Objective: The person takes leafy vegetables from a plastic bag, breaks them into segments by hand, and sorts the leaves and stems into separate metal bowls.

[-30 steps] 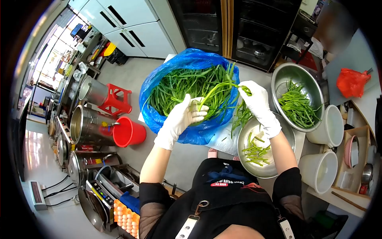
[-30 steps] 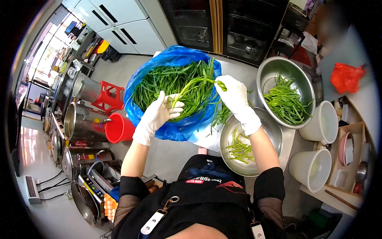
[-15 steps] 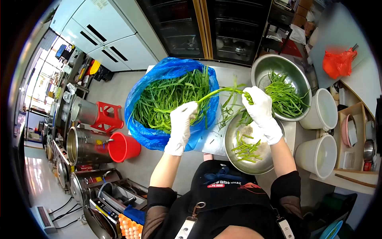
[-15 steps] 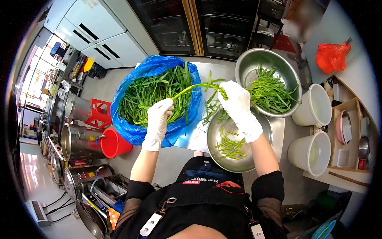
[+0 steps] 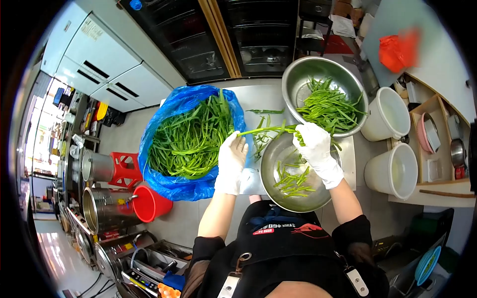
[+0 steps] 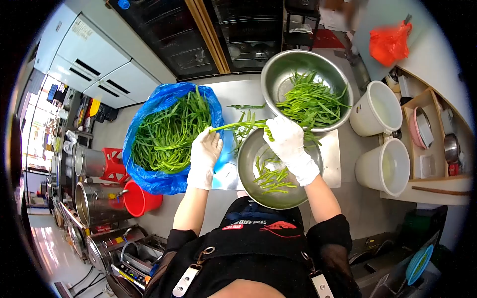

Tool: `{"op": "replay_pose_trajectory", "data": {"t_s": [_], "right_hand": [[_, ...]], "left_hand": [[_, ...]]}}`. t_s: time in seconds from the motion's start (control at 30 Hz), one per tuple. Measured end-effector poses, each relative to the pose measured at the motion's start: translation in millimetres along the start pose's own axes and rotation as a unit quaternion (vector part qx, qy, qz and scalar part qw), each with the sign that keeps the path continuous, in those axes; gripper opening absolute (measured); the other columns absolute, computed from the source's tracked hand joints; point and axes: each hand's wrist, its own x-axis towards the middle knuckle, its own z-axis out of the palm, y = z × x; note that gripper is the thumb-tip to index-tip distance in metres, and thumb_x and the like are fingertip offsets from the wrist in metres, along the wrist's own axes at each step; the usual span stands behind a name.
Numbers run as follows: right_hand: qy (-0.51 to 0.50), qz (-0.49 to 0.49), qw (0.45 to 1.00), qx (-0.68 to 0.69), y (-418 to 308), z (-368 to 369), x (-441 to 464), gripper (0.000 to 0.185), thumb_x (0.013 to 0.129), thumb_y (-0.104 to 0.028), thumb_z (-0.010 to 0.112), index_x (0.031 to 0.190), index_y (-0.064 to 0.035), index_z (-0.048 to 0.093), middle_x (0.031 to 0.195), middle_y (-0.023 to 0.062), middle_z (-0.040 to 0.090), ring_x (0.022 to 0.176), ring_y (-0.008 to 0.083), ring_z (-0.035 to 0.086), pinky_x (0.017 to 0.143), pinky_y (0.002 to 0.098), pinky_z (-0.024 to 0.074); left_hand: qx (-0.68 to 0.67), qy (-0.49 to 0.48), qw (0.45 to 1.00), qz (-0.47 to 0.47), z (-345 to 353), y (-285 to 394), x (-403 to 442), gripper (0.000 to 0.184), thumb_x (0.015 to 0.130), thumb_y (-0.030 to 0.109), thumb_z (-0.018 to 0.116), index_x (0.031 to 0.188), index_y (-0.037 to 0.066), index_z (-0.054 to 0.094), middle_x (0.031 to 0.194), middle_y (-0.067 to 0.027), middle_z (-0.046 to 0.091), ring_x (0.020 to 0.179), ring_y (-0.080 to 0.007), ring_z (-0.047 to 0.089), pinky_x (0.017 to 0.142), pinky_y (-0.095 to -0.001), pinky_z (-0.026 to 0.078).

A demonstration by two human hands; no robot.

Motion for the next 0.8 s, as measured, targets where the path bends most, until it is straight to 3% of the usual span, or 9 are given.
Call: {"op": "replay_pose_trajectory", "data": {"t_s": [0.07, 0.2, 0.23, 0.33, 0.47, 0.67, 0.8], "right_hand": [[-0.008, 0.0, 1.0, -0.011, 3, -5, -3, 0.025, 0.07, -0.016, 0.07, 0.091, -0.0096, 0.057, 0.078, 0.0072, 0.052, 0.074, 0.0252, 0.057, 0.065, 0.036, 0.0487], [-0.023, -0.005, 0.999, -0.026, 10, -5, -12, 0.027, 0.068, -0.017, 0.071, 0.09, -0.0096, 0.057, 0.078, 0.0065, 0.052, 0.074, 0.0242, 0.057, 0.065, 0.0352, 0.0485], [-0.027, -0.003, 0.999, -0.028, 11, -3, -14, 0.027, 0.068, -0.017, 0.071, 0.09, -0.0097, 0.057, 0.078, 0.0064, 0.052, 0.074, 0.024, 0.057, 0.064, 0.0351, 0.0485], [-0.028, -0.005, 0.999, -0.024, 11, -1, -16, 0.027, 0.068, -0.017, 0.071, 0.09, -0.0103, 0.057, 0.079, 0.0058, 0.053, 0.074, 0.0235, 0.057, 0.064, 0.0348, 0.0485], [-0.035, -0.001, 0.999, -0.008, 11, 1, -17, 0.026, 0.068, -0.017, 0.071, 0.09, -0.0106, 0.057, 0.079, 0.0057, 0.053, 0.074, 0.0235, 0.058, 0.064, 0.0349, 0.0486], [-0.031, 0.0, 1.0, -0.005, 12, -2, -16, 0.027, 0.067, -0.016, 0.072, 0.089, -0.0108, 0.057, 0.077, 0.006, 0.053, 0.073, 0.0242, 0.058, 0.062, 0.0356, 0.0485], [-0.039, 0.015, 0.999, 0.004, 10, -8, -15, 0.022, 0.068, -0.009, 0.071, 0.086, -0.0085, 0.059, 0.076, 0.0077, 0.056, 0.07, 0.0271, 0.06, 0.061, 0.0373, 0.0494]], "left_hand": [[0.002, 0.001, 1.0, -0.026, 1, -6, 5, 0.038, 0.085, 0.025, 0.064, 0.118, 0.007, 0.058, 0.133, -0.0075, 0.048, 0.125, -0.0244, 0.042, 0.102, -0.038, 0.034], [0.024, 0.035, 0.999, -0.029, -4, -19, 17, 0.03, 0.085, 0.024, 0.064, 0.111, 0.008, 0.06, 0.117, -0.0061, 0.056, 0.115, -0.0228, 0.048, 0.097, -0.0382, 0.037], [0.006, 0.041, 0.998, -0.039, -4, -22, 20, 0.022, 0.087, 0.021, 0.062, 0.104, 0.007, 0.062, 0.104, -0.0053, 0.059, 0.105, -0.0223, 0.054, 0.091, -0.0381, 0.042], [-0.074, 0.022, 0.993, -0.091, -10, -26, 24, 0.017, 0.088, 0.018, 0.061, 0.101, 0.008, 0.062, 0.1, -0.0042, 0.061, 0.102, -0.0212, 0.055, 0.091, -0.0369, 0.044], [-0.066, 0.023, 0.994, -0.086, -13, -25, 26, 0.015, 0.089, 0.016, 0.059, 0.1, 0.006, 0.061, 0.099, -0.0061, 0.064, 0.097, -0.0221, 0.058, 0.087, -0.0366, 0.048], [-0.026, 0.019, 0.995, -0.099, -10, -26, 30, 0.019, 0.091, 0.017, 0.053, 0.104, 0.004, 0.058, 0.105, -0.0121, 0.065, 0.102, -0.026, 0.059, 0.091, -0.0401, 0.049], [-0.027, 0.018, 0.994, -0.107, -5, -27, 30, 0.019, 0.092, 0.014, 0.047, 0.101, 0.001, 0.058, 0.1, -0.0123, 0.065, 0.092, -0.027, 0.061, 0.082, -0.0409, 0.052]]}}
